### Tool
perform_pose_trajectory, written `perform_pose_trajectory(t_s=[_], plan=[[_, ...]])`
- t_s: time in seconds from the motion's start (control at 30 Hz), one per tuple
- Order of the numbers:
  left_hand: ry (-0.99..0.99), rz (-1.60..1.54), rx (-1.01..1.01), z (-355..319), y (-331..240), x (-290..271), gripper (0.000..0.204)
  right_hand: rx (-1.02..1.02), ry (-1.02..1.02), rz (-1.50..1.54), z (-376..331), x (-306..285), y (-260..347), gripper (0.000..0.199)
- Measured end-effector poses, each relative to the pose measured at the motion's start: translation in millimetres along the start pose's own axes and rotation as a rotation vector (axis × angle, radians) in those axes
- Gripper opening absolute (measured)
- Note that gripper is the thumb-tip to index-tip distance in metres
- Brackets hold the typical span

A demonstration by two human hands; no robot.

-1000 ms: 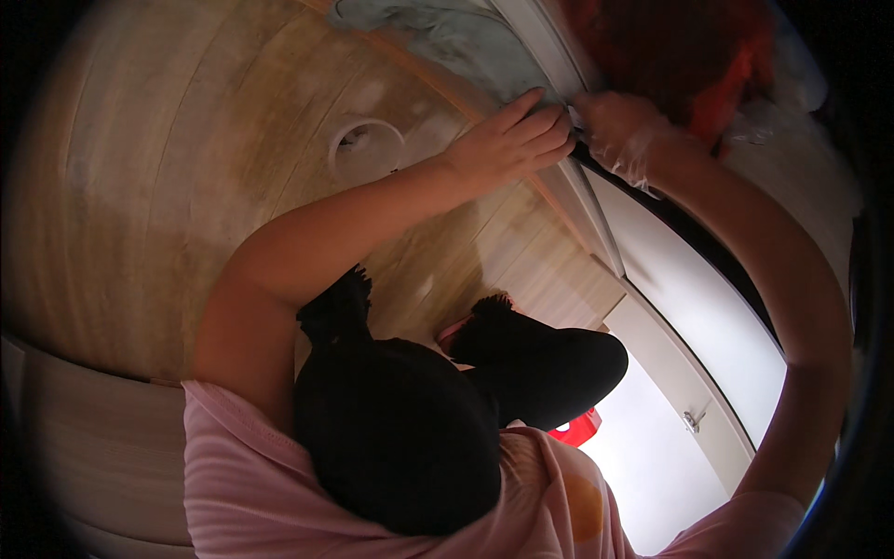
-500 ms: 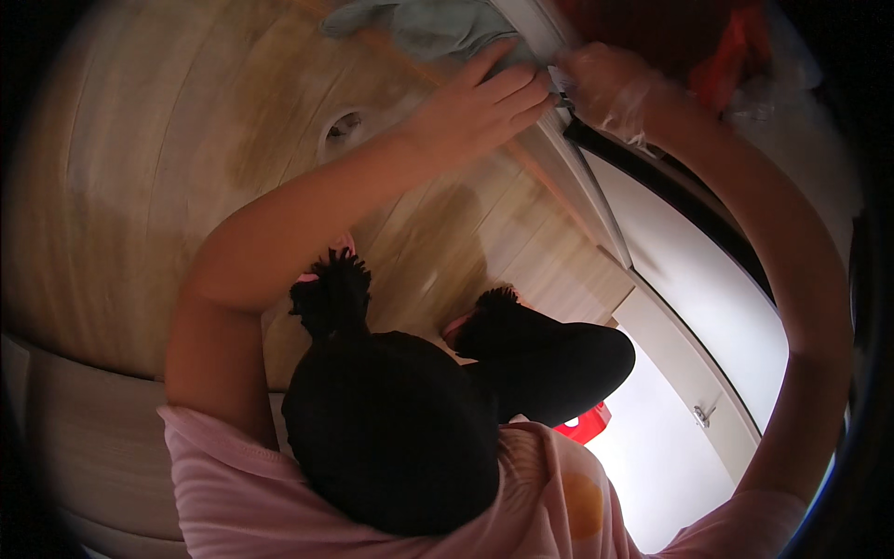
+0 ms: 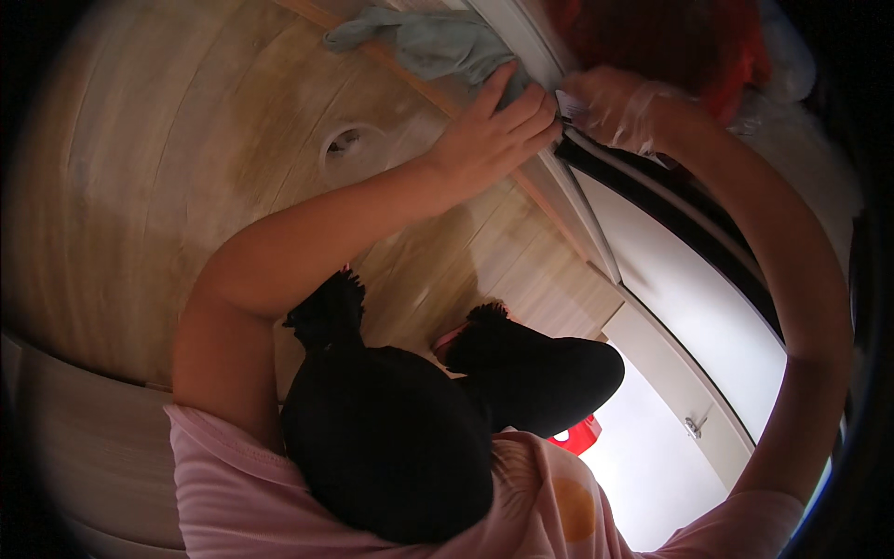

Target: The person cleans the bottom track of a sliding closet door using a cloth and a card. They wipe the track with the cloth and use the card to scrape out debris from the crevices. The person moves along the track, repeating the wiping and scraping actions to clean the entire length.

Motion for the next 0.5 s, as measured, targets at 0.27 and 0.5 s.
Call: perform_pose_trajectory(t_s=[0.27,0.5], plan=[[0.02,-0.135,-0.065,1,-1,0,0.033,0.257,0.076,0.191,-9,-25,30,0.009],[-0.017,-0.184,-0.037,1,-2,0,0.034,-0.225,0.222,-0.407,0,2,26,0.011]])
Point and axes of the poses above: each hand's wrist, its own z-axis towards the middle knuckle, its own x-axis out of the palm, y = z × x, the point moved 7 cm from there along z, towards the middle knuckle, and after that the axes turned 5 degrees about -z, right-handed, at the moved point
